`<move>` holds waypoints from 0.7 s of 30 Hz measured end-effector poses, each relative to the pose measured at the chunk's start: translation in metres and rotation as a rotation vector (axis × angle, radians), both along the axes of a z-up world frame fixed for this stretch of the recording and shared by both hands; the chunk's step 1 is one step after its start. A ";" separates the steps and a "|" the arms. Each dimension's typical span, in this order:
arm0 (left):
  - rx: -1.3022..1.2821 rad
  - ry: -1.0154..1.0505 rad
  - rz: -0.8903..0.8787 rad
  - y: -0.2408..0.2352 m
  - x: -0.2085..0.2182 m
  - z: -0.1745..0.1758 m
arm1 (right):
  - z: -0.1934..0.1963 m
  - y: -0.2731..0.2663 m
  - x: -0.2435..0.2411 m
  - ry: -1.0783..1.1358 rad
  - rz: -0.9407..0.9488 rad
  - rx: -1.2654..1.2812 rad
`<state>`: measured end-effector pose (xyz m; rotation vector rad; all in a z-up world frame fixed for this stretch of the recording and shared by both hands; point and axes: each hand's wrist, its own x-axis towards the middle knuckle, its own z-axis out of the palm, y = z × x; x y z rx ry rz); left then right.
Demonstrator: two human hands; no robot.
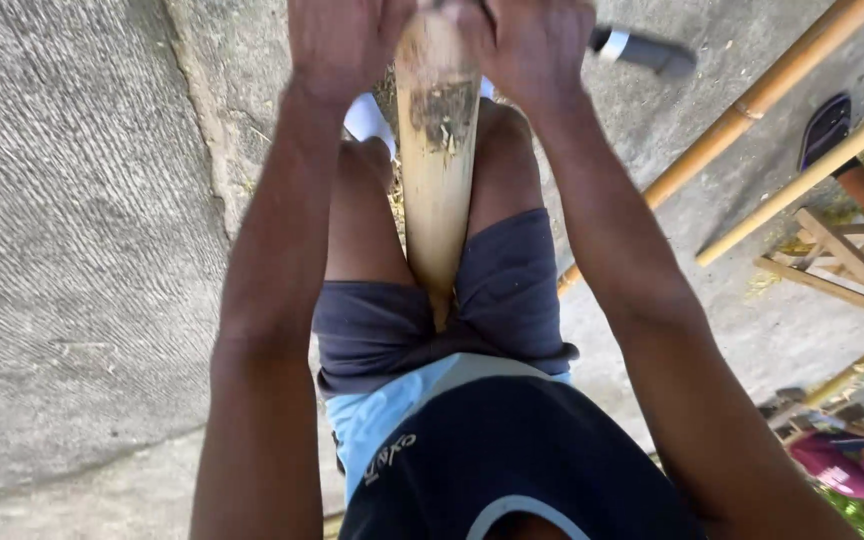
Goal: Shaving a bamboo pole using a machete.
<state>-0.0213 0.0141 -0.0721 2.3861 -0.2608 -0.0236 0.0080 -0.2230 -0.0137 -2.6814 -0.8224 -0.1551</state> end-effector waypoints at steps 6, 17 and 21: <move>-0.054 -0.195 0.042 -0.008 -0.026 0.027 | 0.016 -0.001 -0.034 0.264 -0.094 -0.036; 0.212 -0.326 0.026 -0.023 -0.009 0.043 | -0.015 -0.020 -0.023 0.242 -0.147 0.064; 0.471 0.368 -0.108 -0.019 -0.004 0.007 | -0.026 -0.025 -0.011 0.296 -0.136 0.088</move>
